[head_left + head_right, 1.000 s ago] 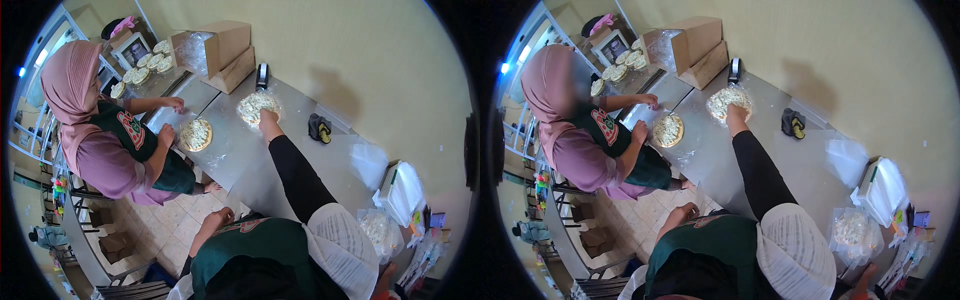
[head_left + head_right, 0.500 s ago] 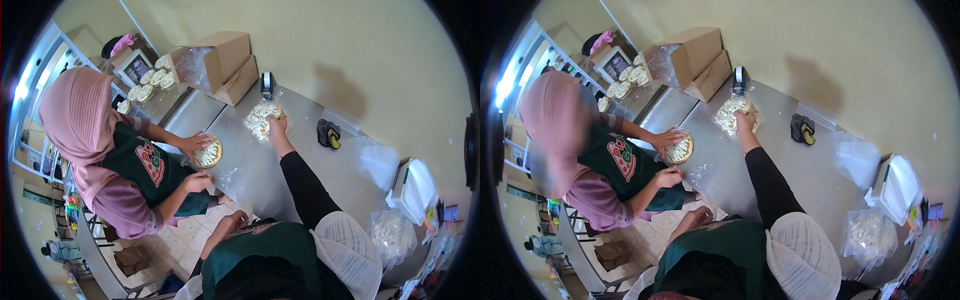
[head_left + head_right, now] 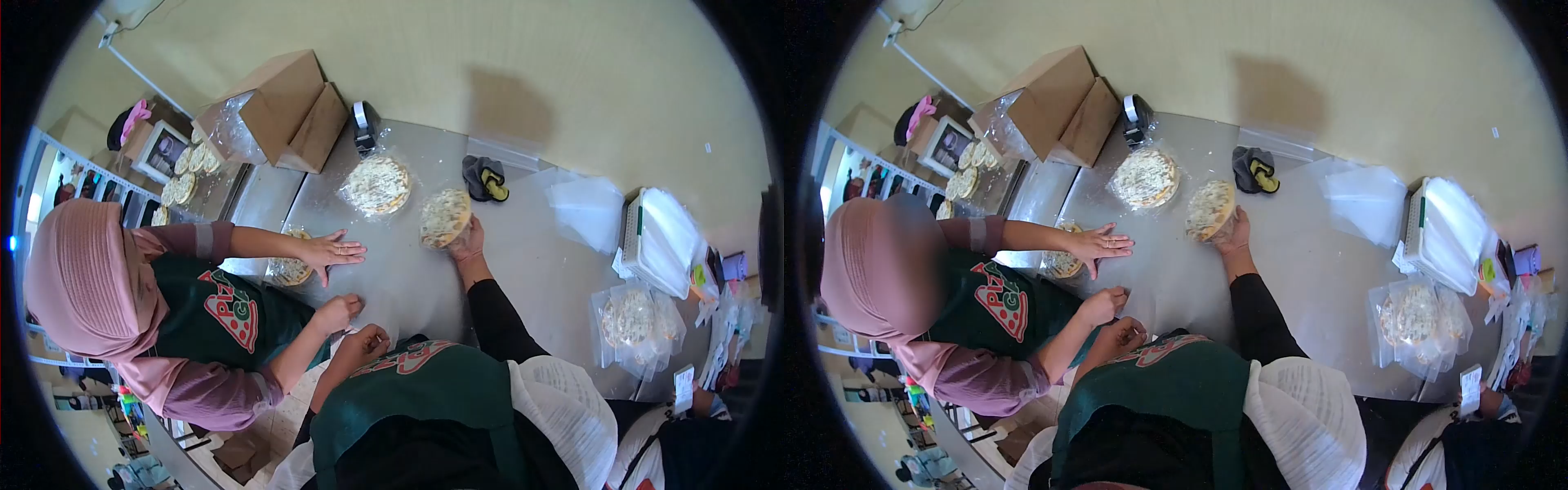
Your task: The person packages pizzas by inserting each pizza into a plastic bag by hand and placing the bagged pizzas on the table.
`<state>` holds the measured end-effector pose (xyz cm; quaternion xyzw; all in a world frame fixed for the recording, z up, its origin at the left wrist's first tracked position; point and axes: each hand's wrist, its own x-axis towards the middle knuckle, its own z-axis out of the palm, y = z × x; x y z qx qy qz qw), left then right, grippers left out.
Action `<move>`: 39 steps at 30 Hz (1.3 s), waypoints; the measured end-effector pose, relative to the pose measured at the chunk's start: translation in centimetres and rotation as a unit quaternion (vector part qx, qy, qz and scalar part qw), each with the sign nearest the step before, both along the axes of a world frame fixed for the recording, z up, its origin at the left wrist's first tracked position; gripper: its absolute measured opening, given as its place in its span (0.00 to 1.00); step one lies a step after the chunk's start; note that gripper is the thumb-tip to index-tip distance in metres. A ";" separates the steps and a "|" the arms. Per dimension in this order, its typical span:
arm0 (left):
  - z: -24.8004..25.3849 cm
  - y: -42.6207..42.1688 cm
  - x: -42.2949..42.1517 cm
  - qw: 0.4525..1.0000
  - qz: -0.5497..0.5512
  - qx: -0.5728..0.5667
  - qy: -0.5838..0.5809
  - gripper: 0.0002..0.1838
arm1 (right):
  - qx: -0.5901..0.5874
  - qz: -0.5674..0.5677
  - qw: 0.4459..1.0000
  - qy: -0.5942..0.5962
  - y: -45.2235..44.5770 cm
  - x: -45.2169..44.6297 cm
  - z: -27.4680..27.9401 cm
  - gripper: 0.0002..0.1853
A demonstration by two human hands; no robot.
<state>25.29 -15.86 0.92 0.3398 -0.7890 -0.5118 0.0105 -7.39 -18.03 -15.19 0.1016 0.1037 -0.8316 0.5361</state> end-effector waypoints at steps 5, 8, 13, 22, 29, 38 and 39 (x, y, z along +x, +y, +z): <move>-0.8 0.3 -0.4 0.999 0.025 0.043 -0.009 0.07 | 0.043 0.013 0.999 0.009 -3.0 1.3 -1.7 0.22; 0.3 0.6 -0.7 0.999 0.026 0.020 -0.029 0.06 | 0.046 0.043 0.998 0.025 -3.8 1.3 -2.1 0.22; 0.4 1.4 -0.2 0.999 0.047 0.004 -0.020 0.07 | -0.019 0.119 0.992 0.022 -4.0 1.4 -0.6 0.24; 0.1 1.8 0.8 0.970 0.027 -0.238 0.043 0.08 | -0.077 0.112 0.990 -0.025 -0.4 1.9 2.8 0.27; 4.7 1.4 -3.3 0.938 0.131 -0.321 0.016 0.04 | -0.126 0.080 0.988 0.029 7.0 0.4 7.5 0.29; 5.2 0.3 -15.9 0.921 -0.108 -0.342 0.152 0.12 | -0.118 0.015 0.992 -0.044 21.9 -0.2 14.3 0.32; 5.0 0.7 -17.7 0.929 -0.133 -0.304 0.161 0.14 | -0.115 -0.002 0.992 -0.058 23.8 -0.3 15.3 0.31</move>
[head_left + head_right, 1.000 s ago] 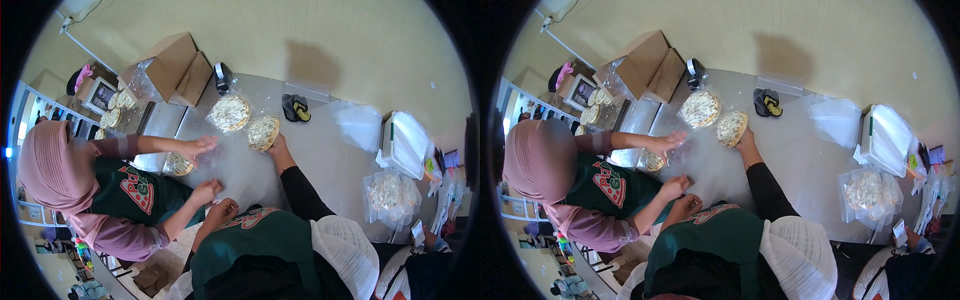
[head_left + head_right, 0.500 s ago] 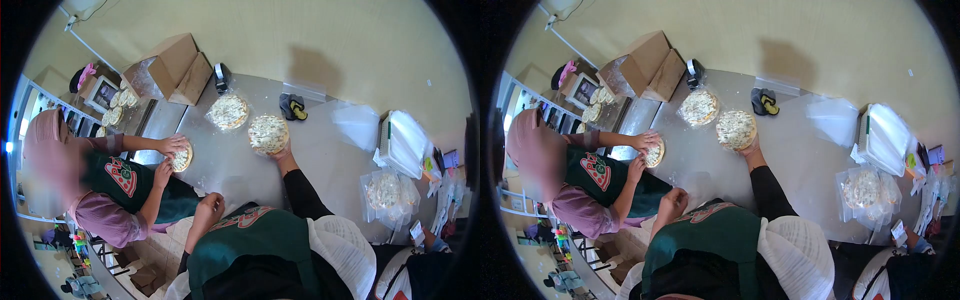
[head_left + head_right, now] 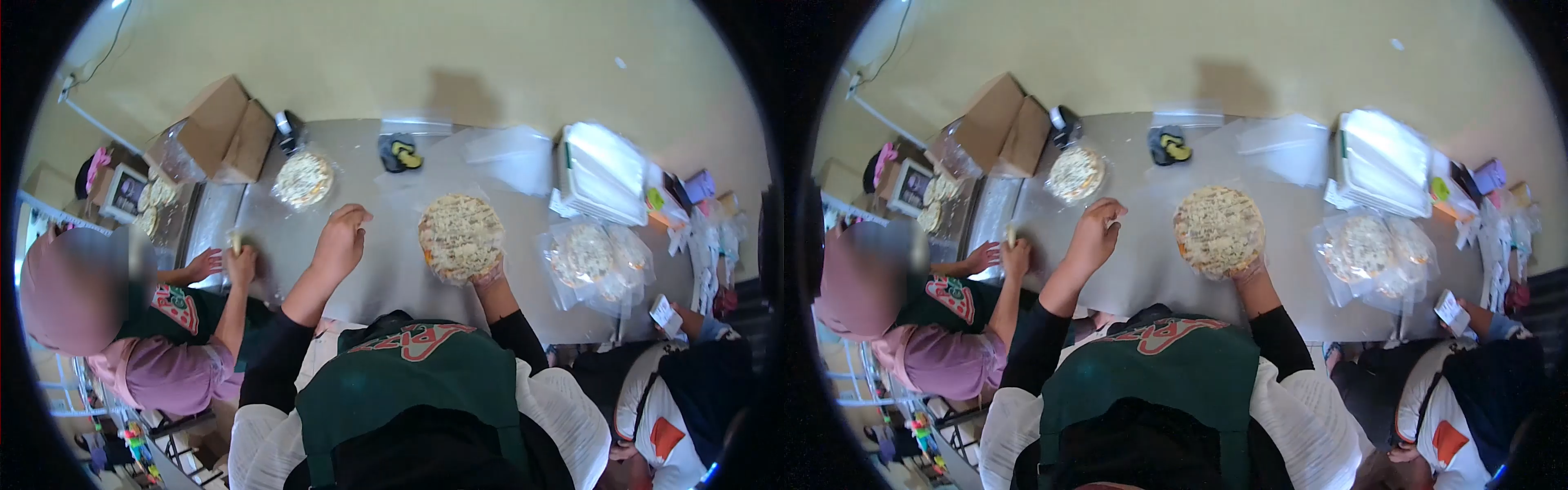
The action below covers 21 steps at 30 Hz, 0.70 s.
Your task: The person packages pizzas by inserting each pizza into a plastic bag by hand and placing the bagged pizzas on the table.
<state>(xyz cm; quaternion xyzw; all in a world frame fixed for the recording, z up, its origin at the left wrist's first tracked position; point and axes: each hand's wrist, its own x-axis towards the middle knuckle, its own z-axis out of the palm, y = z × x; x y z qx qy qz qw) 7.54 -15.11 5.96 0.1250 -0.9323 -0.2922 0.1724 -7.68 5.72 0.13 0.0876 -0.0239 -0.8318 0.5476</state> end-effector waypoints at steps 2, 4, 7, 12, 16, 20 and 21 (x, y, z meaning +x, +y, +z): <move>-0.4 1.8 -3.3 0.996 -0.032 -0.082 0.018 0.19 | 0.001 -0.016 1.000 0.013 3.3 -0.8 0.0 0.31; -1.1 4.1 -6.1 0.991 -0.054 -0.120 0.026 0.22 | 0.004 -0.028 0.999 0.021 6.5 -1.2 -1.0 0.30; -3.2 7.4 -8.9 0.991 -0.060 -0.115 0.016 0.24 | 0.006 -0.034 0.999 0.026 10.5 -1.4 -2.9 0.29; -9.3 10.6 -11.5 0.989 -0.036 -0.142 0.031 0.25 | 0.015 -0.036 0.999 0.016 14.6 -1.4 -4.9 0.29; -9.8 13.5 -11.4 0.987 0.000 -0.161 0.018 0.24 | 0.023 -0.019 0.999 0.015 15.9 -1.3 -7.1 0.29; -8.6 15.8 -10.1 0.982 0.024 -0.175 0.061 0.25 | 0.021 0.018 1.000 0.002 16.1 -1.1 -9.5 0.29; -8.8 16.2 -9.6 0.982 0.016 -0.177 0.062 0.27 | 0.018 0.028 0.999 -0.001 16.0 -0.9 -10.3 0.29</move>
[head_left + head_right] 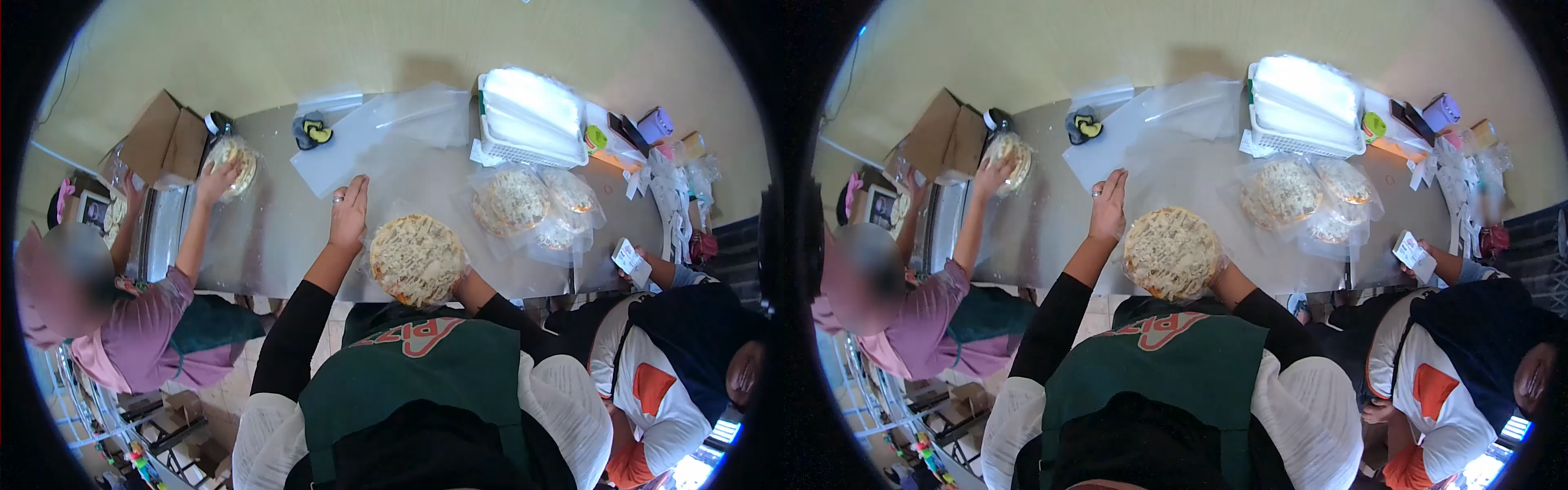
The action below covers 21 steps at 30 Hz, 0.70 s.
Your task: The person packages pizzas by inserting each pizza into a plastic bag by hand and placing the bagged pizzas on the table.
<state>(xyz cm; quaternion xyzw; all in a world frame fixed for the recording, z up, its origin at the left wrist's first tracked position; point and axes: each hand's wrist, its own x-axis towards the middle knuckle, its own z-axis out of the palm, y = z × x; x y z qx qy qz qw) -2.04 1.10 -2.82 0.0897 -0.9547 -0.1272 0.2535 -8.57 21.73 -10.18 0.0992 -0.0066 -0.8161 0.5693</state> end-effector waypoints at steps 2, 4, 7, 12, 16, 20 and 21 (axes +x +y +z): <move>-1.3 0.4 1.1 1.000 -0.014 0.009 -0.025 0.28 | -0.002 0.023 1.000 -0.007 -0.3 0.2 -1.0 0.29; -2.4 0.2 1.7 0.999 -0.033 0.001 -0.025 0.29 | 0.000 0.049 0.999 -0.012 -0.2 0.4 -1.7 0.29; -3.8 0.0 2.8 0.998 -0.066 -0.023 -0.003 0.30 | -0.002 0.085 0.996 -0.023 -0.3 1.0 -2.8 0.29; -4.8 1.1 3.4 0.996 -0.049 0.073 0.005 0.30 | -0.006 0.121 0.992 -0.038 0.1 1.0 -3.9 0.29; -5.0 1.9 4.1 0.963 -0.044 0.265 -0.028 0.31 | -0.005 0.139 0.989 -0.044 0.5 1.1 -4.9 0.29; -3.3 2.5 4.1 0.974 -0.085 0.208 0.015 0.32 | -0.008 0.136 0.990 -0.047 0.7 0.3 -5.3 0.28; -3.4 2.6 4.0 0.976 -0.092 0.197 0.022 0.33 | -0.009 0.133 0.990 -0.046 0.8 0.0 -5.4 0.28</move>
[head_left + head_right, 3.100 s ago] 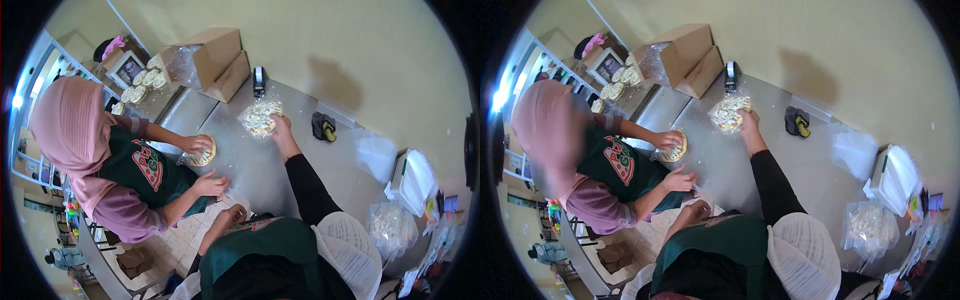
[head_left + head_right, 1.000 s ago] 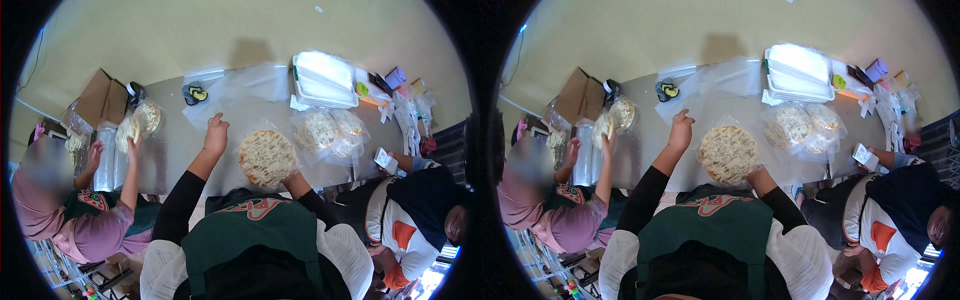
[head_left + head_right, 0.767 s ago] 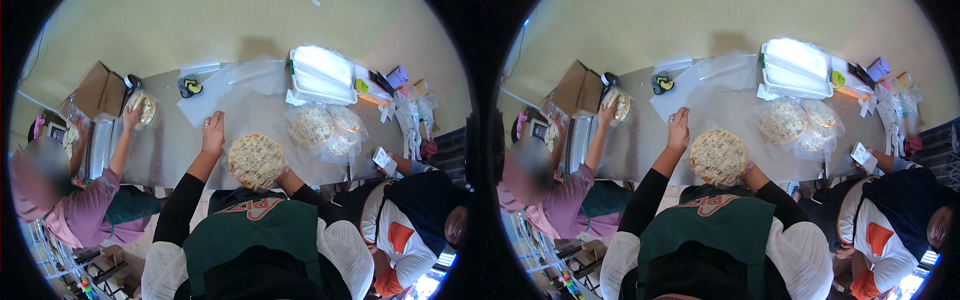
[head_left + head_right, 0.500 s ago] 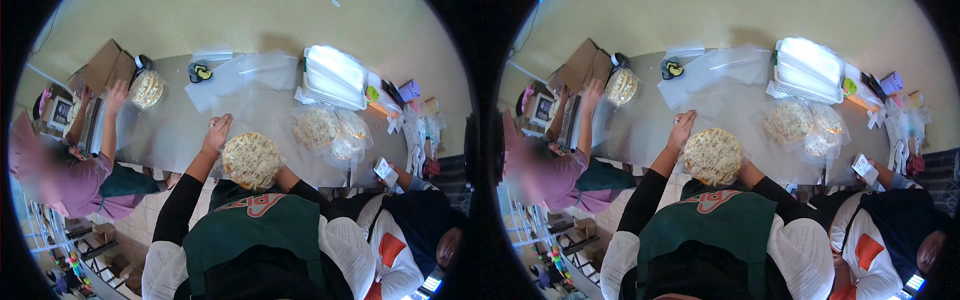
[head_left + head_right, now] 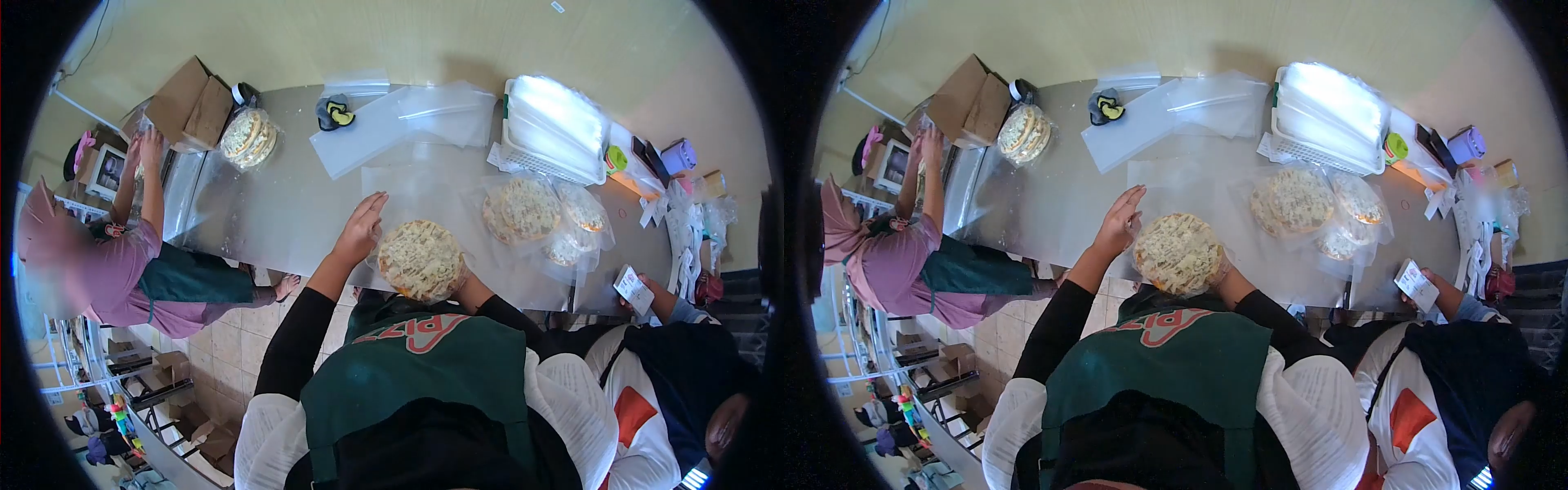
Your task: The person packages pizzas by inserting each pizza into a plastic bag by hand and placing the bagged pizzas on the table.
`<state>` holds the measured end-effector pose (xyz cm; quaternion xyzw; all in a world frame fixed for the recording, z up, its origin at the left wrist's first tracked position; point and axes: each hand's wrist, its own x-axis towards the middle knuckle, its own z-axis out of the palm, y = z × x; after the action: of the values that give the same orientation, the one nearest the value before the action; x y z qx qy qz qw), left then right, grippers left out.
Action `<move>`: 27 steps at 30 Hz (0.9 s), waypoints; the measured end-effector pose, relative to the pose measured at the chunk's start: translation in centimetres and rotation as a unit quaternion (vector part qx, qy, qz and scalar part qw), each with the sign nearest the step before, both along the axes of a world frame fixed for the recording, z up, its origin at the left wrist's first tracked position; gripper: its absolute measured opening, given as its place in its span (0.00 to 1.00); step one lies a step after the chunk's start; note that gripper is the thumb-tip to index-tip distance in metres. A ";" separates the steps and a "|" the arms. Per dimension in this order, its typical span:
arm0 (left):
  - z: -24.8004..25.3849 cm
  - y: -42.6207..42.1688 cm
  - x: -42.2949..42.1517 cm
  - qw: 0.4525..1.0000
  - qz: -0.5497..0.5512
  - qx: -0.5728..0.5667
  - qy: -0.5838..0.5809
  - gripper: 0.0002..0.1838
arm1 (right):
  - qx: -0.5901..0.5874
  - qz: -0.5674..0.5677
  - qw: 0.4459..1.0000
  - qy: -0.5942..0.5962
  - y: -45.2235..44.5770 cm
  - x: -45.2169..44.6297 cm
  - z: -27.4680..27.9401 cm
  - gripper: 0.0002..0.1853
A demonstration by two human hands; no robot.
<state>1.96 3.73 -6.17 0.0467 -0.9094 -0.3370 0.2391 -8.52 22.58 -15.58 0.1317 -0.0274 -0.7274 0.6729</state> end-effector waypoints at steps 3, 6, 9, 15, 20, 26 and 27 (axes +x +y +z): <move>0.2 0.2 -0.2 0.999 -0.028 -0.007 0.019 0.32 | -0.006 -0.013 1.000 0.001 0.4 -0.8 0.8 0.28; 0.6 0.5 -0.5 0.996 -0.045 -0.059 0.044 0.30 | -0.039 -0.029 0.999 0.010 0.6 -1.1 4.0 0.28; 0.7 0.9 -0.5 0.996 -0.039 -0.062 0.049 0.29 | -0.023 -0.046 0.999 0.001 0.9 -1.7 5.6 0.27; 0.9 2.4 -0.6 0.995 -0.062 -0.070 0.037 0.32 | 0.045 -0.128 0.989 0.062 1.5 -2.1 6.1 0.28; 0.7 5.3 -1.0 0.998 -0.026 -0.049 0.017 0.33 | 0.032 -0.211 0.971 0.108 0.9 -2.5 6.5 0.30; 1.5 6.3 -1.7 0.997 -0.037 -0.062 -0.013 0.33 | 0.033 -0.255 0.959 0.117 0.3 -3.2 7.2 0.30; 1.7 6.4 -1.8 0.997 -0.044 -0.067 -0.013 0.32 | 0.029 -0.258 0.958 0.120 0.3 -3.3 7.2 0.31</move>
<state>0.21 10.13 -4.44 -0.0052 -0.9342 -0.2850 0.2144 -11.78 22.92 -8.41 0.0510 0.0415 -0.8874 0.4562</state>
